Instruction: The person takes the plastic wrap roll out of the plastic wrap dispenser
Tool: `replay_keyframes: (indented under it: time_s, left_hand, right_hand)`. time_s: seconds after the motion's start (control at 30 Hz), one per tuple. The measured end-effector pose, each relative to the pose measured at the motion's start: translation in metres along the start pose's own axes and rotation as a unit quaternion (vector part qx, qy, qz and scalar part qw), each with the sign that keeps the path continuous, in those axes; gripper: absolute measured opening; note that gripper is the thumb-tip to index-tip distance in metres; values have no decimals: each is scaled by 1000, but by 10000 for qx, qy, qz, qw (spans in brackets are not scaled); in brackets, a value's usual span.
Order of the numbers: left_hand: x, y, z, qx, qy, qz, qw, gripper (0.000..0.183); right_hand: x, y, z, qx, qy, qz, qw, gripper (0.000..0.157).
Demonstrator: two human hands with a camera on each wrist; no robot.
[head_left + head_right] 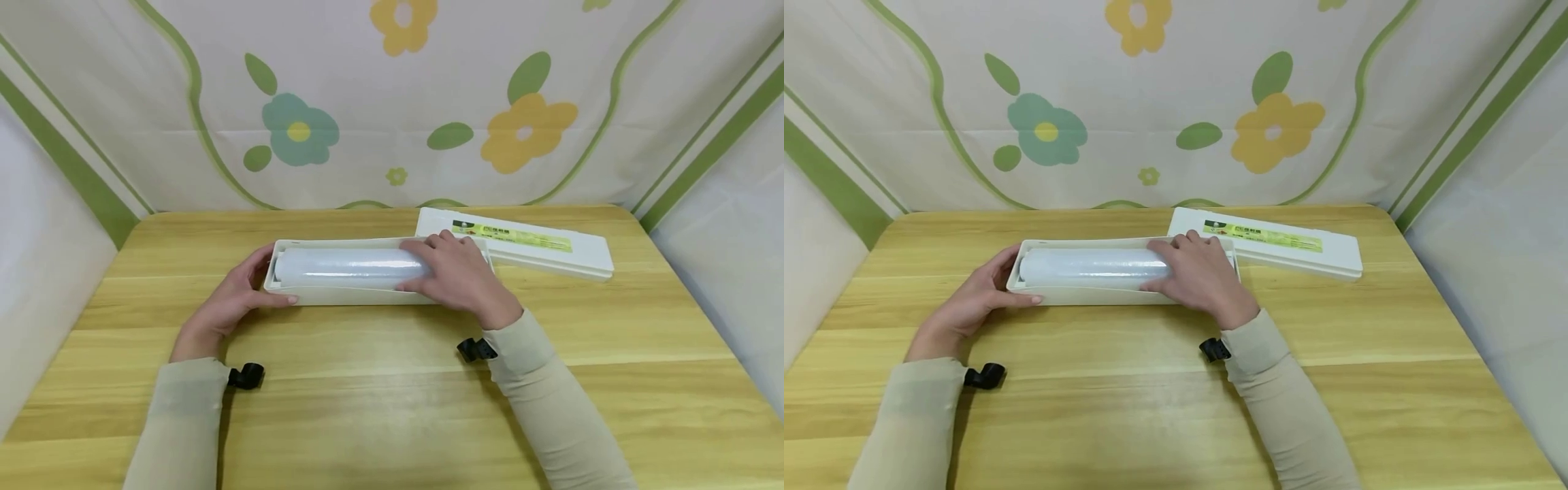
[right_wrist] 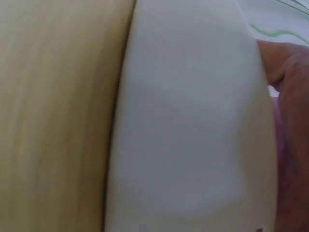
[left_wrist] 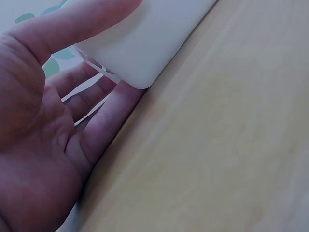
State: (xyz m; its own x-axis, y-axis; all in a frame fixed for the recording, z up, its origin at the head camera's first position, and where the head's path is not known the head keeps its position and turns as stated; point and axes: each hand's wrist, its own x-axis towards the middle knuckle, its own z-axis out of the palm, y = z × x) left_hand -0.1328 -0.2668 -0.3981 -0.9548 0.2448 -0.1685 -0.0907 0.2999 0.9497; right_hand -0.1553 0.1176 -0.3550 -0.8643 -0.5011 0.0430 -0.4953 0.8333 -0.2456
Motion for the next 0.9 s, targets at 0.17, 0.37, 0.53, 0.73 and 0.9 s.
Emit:
replay_keyframes:
  time_s: [0.17, 0.37, 0.53, 0.73, 0.9]
  left_hand:
    - [1, -2, 1, 47, -2, -21, 10000, 102]
    - [2, -2, 0, 121, 27, 63, 9999, 101]
    - [2, -3, 0, 245, 27, 150, 9996, 101]
    - [2, -3, 0, 257, 9, 189, 9995, 101]
    - [1, -2, 0, 245, 57, 208, 9995, 100]
  right_hand:
    - [-3, 3, 5, 38, 341, -102, 9994, 74]
    - [-5, 5, 7, 16, 717, -268, 9971, 73]
    - [-5, 7, 5, 238, 937, -279, 9949, 71]
    - [-6, 9, 2, 600, 1040, -244, 9925, 69]
    - [-6, 9, -1, 699, 1364, -532, 9867, 68]
